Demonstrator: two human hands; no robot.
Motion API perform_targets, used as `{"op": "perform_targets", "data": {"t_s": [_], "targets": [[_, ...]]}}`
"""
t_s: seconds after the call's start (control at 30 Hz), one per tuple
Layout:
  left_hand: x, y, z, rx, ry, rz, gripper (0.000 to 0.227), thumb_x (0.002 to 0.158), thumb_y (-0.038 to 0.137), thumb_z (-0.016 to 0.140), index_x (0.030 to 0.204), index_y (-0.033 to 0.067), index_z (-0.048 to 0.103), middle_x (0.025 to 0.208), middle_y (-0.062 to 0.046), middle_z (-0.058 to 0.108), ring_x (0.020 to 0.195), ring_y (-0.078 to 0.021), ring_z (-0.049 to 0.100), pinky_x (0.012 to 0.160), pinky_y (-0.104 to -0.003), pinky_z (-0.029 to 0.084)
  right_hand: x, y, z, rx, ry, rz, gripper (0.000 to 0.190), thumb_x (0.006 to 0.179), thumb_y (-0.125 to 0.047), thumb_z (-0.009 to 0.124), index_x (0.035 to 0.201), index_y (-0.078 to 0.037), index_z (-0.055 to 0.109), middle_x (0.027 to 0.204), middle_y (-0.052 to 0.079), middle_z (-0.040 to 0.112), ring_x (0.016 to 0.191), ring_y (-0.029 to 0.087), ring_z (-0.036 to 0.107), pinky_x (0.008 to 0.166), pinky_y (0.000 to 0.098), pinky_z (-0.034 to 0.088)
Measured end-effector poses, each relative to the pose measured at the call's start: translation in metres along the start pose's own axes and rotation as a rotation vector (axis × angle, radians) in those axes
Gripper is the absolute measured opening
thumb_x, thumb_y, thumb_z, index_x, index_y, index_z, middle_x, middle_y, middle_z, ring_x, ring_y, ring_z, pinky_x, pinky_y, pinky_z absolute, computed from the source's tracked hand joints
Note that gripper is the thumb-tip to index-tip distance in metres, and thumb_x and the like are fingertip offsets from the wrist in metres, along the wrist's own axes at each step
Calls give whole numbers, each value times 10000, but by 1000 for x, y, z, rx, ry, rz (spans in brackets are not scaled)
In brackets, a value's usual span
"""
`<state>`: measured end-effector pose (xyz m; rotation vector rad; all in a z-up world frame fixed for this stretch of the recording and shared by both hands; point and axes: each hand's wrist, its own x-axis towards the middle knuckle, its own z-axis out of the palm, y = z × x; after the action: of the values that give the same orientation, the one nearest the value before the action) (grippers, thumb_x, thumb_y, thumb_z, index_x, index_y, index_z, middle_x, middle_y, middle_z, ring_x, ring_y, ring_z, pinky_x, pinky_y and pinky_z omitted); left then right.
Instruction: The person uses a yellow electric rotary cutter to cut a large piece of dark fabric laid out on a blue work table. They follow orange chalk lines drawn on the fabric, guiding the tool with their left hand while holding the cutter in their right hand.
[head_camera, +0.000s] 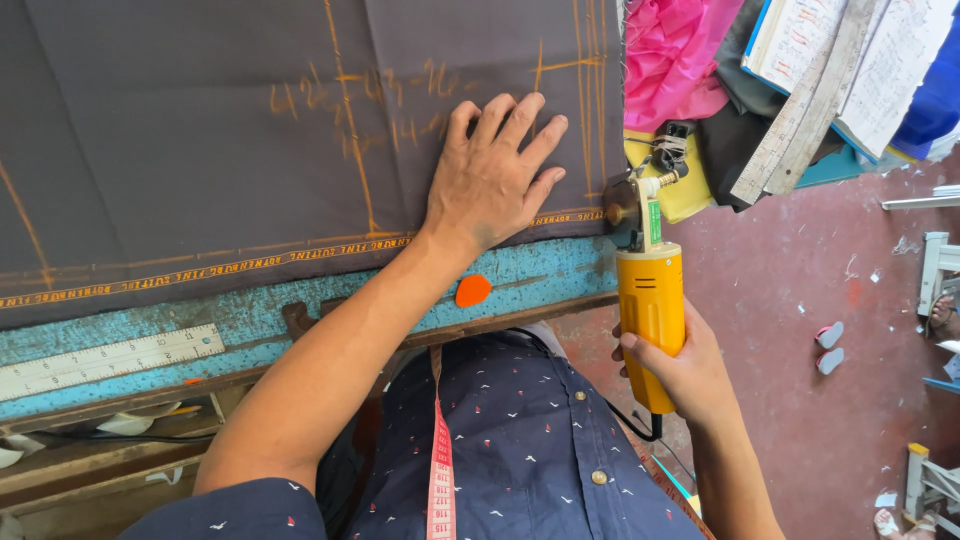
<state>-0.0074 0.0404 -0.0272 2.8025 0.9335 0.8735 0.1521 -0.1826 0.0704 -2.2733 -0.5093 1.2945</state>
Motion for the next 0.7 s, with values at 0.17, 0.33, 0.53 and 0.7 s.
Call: {"op": "perform_targets", "data": {"t_s": [0.17,0.33,0.53,0.7], "targets": [[0,-2,1,-16,-10,-8,442,986,440,733,1343,185,676,1367,-89,577,1175,-279,531,973,-463,391,4,-7,2,25,5,-28,491,737,-209,717,1174,-50,561,946,169,717,725,299,725,631,423,604],[-5,-7,23,-130,60,9,467,974,425,654,1365,177,592,1315,-118,537,1206,-294,502,969,-476,374,12,1,3,49,8,-111,653,751,-242,794,1308,-1,554,1026,245,627,861,388,692,728,512,602],[-4,-7,21,-148,72,-2,457,985,420,630,1358,158,593,1314,-125,539,1204,-297,508,982,-476,372,11,-20,10,-33,64,-128,623,751,-281,818,1272,-29,589,1013,197,622,910,355,661,776,489,568],[-3,-6,14,-165,58,-20,453,987,407,632,1353,143,593,1316,-129,541,1212,-304,503,993,-482,369,16,-39,12,-38,71,-156,613,754,-272,819,1260,-14,588,1003,197,611,914,346,643,775,490,570]]}}
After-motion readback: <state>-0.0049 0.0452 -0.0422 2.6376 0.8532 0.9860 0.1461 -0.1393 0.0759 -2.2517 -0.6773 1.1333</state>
